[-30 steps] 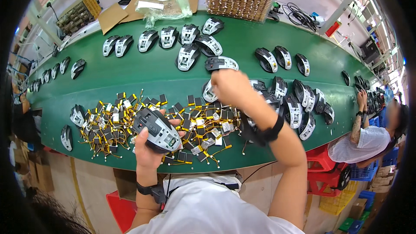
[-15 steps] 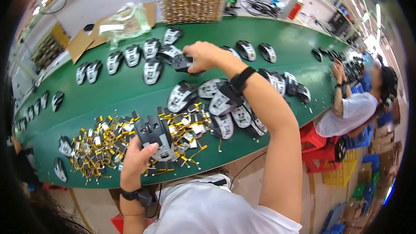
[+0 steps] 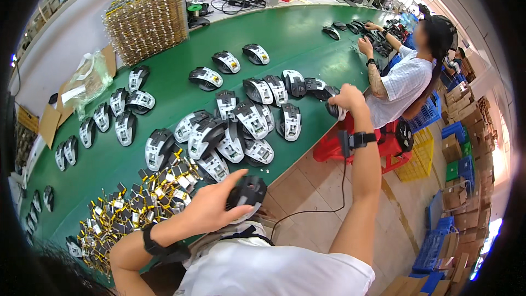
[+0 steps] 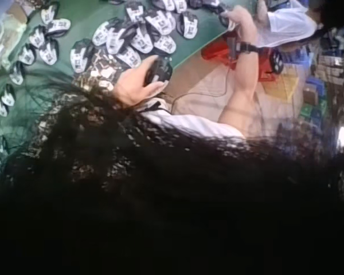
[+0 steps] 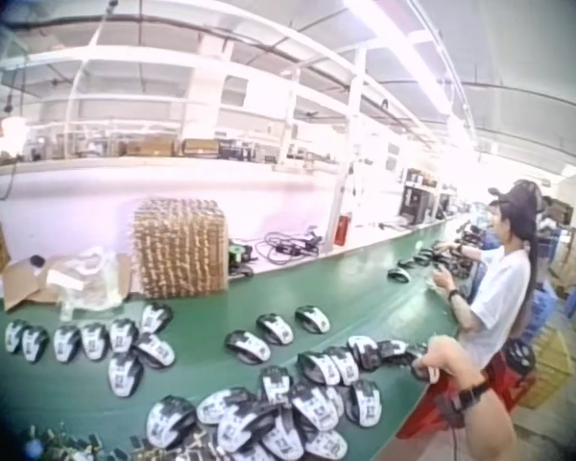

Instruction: The person assembles computer mice by inserting small battery packs into the internal cavities of mouse shells. They pick up a mouse shell, place a battery inside, and then set the completed unit aside on the table. The process is repeated for multiple units throughout the clip.

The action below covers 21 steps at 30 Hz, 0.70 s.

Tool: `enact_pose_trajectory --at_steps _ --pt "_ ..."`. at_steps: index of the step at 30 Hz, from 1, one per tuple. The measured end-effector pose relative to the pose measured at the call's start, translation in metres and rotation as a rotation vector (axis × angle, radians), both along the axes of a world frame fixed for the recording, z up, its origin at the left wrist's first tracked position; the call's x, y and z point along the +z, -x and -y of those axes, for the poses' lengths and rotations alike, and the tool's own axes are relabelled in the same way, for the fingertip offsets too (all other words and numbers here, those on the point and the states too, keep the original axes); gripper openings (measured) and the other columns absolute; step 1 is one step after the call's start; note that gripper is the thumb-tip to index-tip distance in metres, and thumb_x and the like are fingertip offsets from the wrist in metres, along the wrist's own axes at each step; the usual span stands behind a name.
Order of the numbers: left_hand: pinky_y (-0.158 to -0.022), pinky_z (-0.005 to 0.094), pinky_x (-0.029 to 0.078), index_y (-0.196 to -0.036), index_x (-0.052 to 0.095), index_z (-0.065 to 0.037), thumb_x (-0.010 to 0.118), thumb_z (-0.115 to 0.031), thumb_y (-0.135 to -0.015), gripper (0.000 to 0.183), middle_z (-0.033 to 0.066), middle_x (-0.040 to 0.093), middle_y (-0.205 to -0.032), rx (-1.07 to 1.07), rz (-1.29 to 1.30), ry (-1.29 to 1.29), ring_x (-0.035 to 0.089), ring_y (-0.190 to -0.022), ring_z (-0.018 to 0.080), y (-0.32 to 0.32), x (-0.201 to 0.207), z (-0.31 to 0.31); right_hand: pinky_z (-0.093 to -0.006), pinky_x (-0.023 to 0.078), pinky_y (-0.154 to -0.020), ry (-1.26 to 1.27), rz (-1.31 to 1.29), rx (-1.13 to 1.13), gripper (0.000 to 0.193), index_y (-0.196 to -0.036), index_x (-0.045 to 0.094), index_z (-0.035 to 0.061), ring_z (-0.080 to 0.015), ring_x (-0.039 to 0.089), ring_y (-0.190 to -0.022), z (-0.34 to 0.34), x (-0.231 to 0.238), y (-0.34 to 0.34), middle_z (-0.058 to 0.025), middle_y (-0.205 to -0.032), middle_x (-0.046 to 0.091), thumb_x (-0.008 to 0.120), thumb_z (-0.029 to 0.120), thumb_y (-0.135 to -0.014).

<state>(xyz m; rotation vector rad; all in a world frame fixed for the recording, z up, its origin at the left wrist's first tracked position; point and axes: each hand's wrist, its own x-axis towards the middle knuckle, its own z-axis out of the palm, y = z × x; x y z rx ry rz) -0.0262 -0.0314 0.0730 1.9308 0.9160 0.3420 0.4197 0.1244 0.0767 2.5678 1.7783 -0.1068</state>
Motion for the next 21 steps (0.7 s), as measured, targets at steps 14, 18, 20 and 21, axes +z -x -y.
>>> enact_pose_trajectory --at_steps 14,18,20,21 --pt "-0.089 0.0434 0.047 -0.121 0.060 -0.006 0.074 -0.012 -0.078 0.045 0.0161 0.056 -0.118 0.192 -0.035 -0.720 0.056 -0.108 0.0349 -0.035 -0.072 -0.005 -0.0463 0.054 -0.082 -0.298 -0.035 -0.024 0.083 -0.121 0.058 -0.0049 -0.0383 0.067 -0.097 0.037 -0.093 0.066 -0.0251 -0.107 0.067 0.065 0.065 -0.078" --pt "-0.089 0.0433 0.045 -0.122 0.060 -0.006 0.078 -0.020 -0.073 0.053 0.0152 0.056 -0.121 0.088 -0.045 -0.936 0.054 -0.111 0.0339 -0.031 -0.087 -0.003 -0.0438 0.052 -0.084 -0.527 -0.468 -0.069 0.071 -0.126 0.055 -0.0014 -0.0329 0.065 -0.098 0.065 -0.113 0.071 -0.0223 -0.113 0.062 0.068 0.053 -0.083" --pt "-0.090 0.0433 0.044 -0.129 0.056 -0.006 0.080 -0.027 -0.071 0.066 0.0161 0.056 -0.121 0.026 -0.146 -0.873 0.054 -0.111 0.0339 -0.026 -0.087 0.002 -0.0403 0.051 -0.080 -0.602 -0.611 -0.062 0.065 -0.130 0.052 -0.0013 -0.0276 0.065 -0.093 0.088 -0.121 0.088 -0.0204 -0.116 0.059 0.072 0.039 -0.084" --pt "-0.091 0.0433 0.043 -0.132 0.054 -0.005 0.081 -0.031 -0.069 0.073 0.0165 0.055 -0.122 -0.007 -0.191 -0.840 0.053 -0.111 0.0338 -0.025 -0.087 0.005 -0.0386 0.051 -0.079 -0.639 -0.679 -0.062 0.063 -0.132 0.051 -0.0012 -0.0250 0.065 -0.091 0.098 -0.124 0.093 -0.0195 -0.118 0.057 0.074 0.032 -0.084"
